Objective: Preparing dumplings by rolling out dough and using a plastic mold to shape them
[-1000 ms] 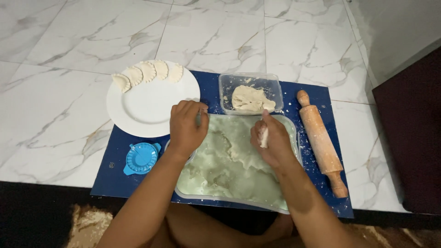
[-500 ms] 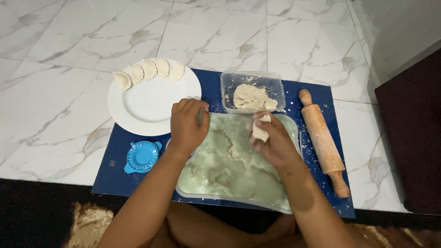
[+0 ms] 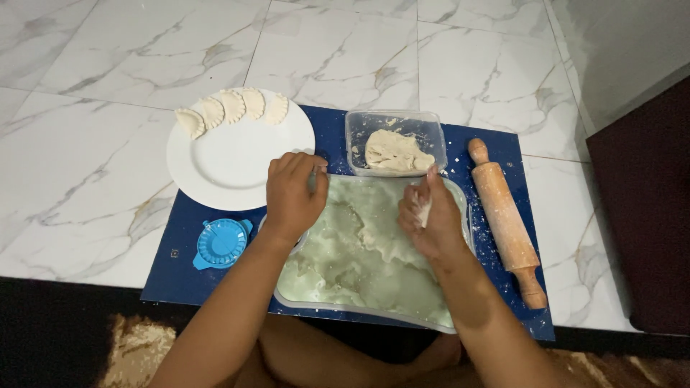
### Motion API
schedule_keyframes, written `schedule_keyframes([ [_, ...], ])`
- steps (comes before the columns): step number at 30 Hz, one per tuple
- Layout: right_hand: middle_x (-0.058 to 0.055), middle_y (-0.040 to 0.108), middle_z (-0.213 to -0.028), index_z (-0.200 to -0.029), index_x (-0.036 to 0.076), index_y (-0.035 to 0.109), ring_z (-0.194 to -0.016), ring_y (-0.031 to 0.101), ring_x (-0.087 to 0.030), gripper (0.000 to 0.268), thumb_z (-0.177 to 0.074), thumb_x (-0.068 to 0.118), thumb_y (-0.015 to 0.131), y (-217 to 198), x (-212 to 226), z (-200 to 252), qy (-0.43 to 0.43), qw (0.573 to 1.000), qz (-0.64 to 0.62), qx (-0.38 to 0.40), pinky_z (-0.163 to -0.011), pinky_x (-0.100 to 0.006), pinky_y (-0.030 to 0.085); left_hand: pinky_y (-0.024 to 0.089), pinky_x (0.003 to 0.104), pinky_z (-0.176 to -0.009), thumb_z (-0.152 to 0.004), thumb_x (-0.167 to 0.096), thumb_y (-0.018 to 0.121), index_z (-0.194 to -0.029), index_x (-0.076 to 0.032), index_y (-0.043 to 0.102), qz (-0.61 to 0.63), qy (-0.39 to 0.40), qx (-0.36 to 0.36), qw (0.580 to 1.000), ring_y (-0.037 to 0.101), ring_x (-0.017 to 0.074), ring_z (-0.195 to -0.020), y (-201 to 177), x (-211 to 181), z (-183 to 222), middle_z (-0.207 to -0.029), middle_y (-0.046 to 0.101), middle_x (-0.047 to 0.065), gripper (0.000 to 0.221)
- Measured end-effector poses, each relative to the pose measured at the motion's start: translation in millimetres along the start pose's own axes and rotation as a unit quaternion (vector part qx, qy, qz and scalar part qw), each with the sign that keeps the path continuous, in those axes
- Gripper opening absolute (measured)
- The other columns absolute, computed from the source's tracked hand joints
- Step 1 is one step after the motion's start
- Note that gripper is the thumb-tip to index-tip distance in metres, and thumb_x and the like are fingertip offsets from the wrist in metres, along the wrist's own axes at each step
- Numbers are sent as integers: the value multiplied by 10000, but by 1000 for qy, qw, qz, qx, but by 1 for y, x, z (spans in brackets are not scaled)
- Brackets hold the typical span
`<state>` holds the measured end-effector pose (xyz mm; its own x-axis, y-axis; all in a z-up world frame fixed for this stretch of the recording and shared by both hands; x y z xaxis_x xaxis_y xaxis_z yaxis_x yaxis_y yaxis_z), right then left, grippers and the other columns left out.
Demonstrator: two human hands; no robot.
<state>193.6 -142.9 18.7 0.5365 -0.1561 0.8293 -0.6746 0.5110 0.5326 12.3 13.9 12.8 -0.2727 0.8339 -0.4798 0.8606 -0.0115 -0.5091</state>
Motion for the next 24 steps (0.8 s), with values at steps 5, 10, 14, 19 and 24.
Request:
schedule_keyframes([
  [5,-4,312,-484,-594,187,422,-346,294,-121,573,-1083,481,482,-19,-16,-11,6,999,-29,12,-317,-227,189,444,356,-819,-877,-7,686,-940,-133,697,0,0,6,1000,657,220,-862,-1,-2,-1,-800,672,1,141],
  [10,-33,434,-575,-727,179,525,-434,433,-176,459,-1057,493,468,-17,-13,-14,35,992,-92,73,-328,-273,319,446,359,-817,-878,-1,689,-946,-132,697,-4,-1,5,1000,660,219,-860,-3,-2,-2,-797,672,2,147],
  [14,-247,715,-1055,-1208,96,547,-913,753,-342,275,-1006,281,521,-10,-12,-10,34,994,-60,89,-794,-485,643,445,364,-820,-881,5,686,-952,-122,699,3,-8,14,1000,658,226,-865,-3,-3,-3,-803,673,11,146],
  [19,-133,675,-921,-1214,128,579,-674,647,-195,208,-1011,172,589,-22,-15,-15,40,997,-46,40,-491,-263,561,441,358,-818,-874,13,692,-946,-125,699,5,-9,14,1000,659,219,-866,-3,-4,-3,-804,676,3,156],
  [24,37,416,-627,-800,166,537,-458,374,-76,349,-1059,398,550,-24,-18,-16,45,997,-39,50,-333,-155,237,440,366,-815,-878,-1,697,-940,-117,696,0,-16,19,1000,658,232,-858,-4,-5,-3,-797,670,17,131],
])
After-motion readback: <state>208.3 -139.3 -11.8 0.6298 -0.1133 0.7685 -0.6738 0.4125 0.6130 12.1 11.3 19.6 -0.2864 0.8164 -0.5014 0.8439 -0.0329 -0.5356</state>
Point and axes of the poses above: each hand's wrist, its own z-axis away from the middle knuckle, its own y-axis out of the palm, x = y × z, the point moved 2 cm from there along -z, towards the middle knuckle
